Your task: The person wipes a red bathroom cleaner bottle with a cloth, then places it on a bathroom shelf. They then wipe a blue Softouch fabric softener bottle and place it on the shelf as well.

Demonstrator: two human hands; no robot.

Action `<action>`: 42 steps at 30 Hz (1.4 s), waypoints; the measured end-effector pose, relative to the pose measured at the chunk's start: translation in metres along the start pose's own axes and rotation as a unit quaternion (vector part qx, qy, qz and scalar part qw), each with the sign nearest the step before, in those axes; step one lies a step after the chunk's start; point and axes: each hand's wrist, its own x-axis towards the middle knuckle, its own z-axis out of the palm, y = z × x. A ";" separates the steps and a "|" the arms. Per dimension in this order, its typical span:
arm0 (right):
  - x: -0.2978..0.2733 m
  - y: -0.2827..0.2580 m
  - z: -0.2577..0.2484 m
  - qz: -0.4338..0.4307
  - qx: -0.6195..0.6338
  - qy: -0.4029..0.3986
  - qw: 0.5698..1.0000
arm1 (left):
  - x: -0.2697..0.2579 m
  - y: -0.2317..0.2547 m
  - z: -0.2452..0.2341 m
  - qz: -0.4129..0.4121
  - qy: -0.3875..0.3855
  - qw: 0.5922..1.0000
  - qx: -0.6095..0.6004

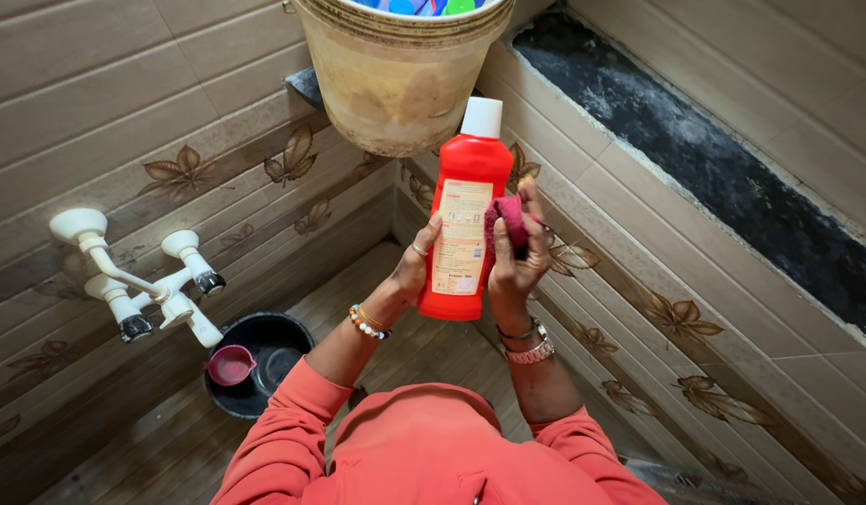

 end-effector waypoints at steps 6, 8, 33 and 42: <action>-0.012 0.000 -0.013 0.014 0.054 -0.155 0.986 | 0.005 0.008 0.003 0.015 0.017 0.999 -0.042; -0.011 0.001 -0.017 0.032 -0.029 -0.183 0.982 | 0.007 0.012 0.000 0.022 0.011 0.999 -0.036; 0.040 -0.024 0.017 -0.209 -0.321 -0.290 0.877 | 0.012 0.036 0.006 0.031 -0.032 0.999 -0.011; -0.020 -0.001 -0.003 -0.221 -0.289 -0.259 0.895 | 0.020 0.041 0.001 0.021 -0.069 0.988 -0.137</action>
